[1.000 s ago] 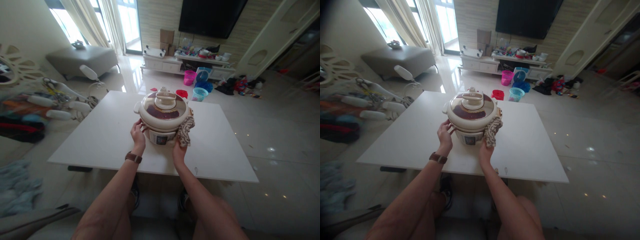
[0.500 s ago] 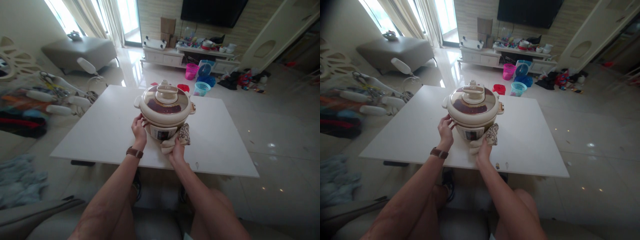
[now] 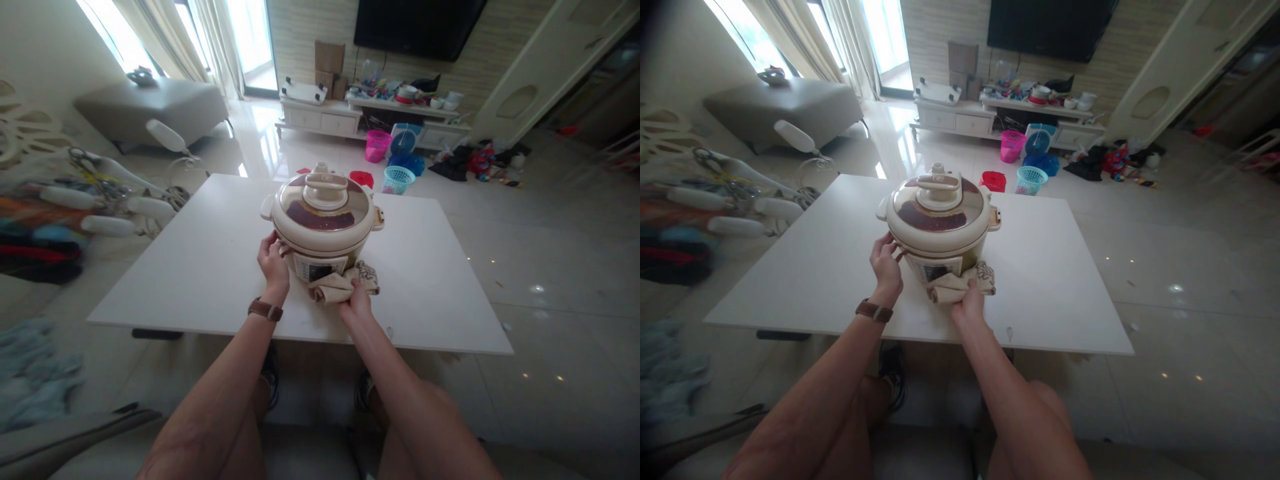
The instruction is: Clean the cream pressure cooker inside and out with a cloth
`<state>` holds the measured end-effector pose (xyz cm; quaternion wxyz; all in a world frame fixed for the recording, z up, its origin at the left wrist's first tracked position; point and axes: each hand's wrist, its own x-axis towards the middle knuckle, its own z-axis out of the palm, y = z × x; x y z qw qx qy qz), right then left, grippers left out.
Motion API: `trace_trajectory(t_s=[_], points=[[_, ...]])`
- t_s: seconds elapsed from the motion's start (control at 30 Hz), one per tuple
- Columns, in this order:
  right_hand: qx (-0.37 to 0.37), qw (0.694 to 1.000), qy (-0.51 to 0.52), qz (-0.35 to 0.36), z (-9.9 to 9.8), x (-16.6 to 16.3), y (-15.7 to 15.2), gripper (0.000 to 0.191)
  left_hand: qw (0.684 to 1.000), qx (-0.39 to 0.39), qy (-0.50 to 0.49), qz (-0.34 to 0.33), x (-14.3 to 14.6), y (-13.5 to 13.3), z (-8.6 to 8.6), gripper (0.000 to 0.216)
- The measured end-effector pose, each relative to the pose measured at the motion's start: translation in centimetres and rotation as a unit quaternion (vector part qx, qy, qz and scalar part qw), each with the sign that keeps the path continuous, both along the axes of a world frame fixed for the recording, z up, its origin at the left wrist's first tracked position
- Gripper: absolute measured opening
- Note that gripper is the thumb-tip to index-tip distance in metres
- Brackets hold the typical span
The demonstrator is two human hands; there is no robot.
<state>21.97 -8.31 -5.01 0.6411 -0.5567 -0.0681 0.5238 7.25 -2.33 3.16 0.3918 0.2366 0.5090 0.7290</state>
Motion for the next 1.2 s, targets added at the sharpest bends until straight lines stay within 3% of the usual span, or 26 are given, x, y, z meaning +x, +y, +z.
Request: trace_trajectory(t_s=[0.13,0.3,0.47,0.63,0.77,0.97,1.2], points=[[0.023,0.990,-0.104,-0.088,2.5,-0.6,-1.3,0.057,1.000,-0.001,0.002,-0.011,-0.2,0.0,-0.1,0.029],[0.013,0.980,-0.198,-0.028,3.2,-4.2,-4.9,0.060,1.000,-0.007,0.010,-0.003,-0.4,0.1,-0.3,0.030],[0.013,0.979,-0.204,-0.010,3.5,-5.1,-6.1,0.058,1.000,-0.012,0.001,-0.007,-0.5,0.1,-0.2,0.030],[0.018,0.985,-0.162,0.057,3.6,-6.1,-6.9,0.052,1.000,-0.013,0.009,-0.006,-0.5,0.0,-0.1,0.029],[0.022,0.989,-0.137,0.043,4.0,-6.0,-6.7,0.053,1.000,-0.013,0.011,-0.011,-0.7,-0.1,-0.1,0.030],[0.025,0.987,-0.157,-0.034,3.3,-1.7,-4.3,0.061,1.000,-0.016,-0.007,-0.025,-1.0,-0.1,0.1,0.028],[-0.004,0.991,-0.115,-0.071,2.9,8.6,2.6,0.049,0.999,-0.024,-0.018,-0.031,-1.1,0.0,0.4,0.025]])
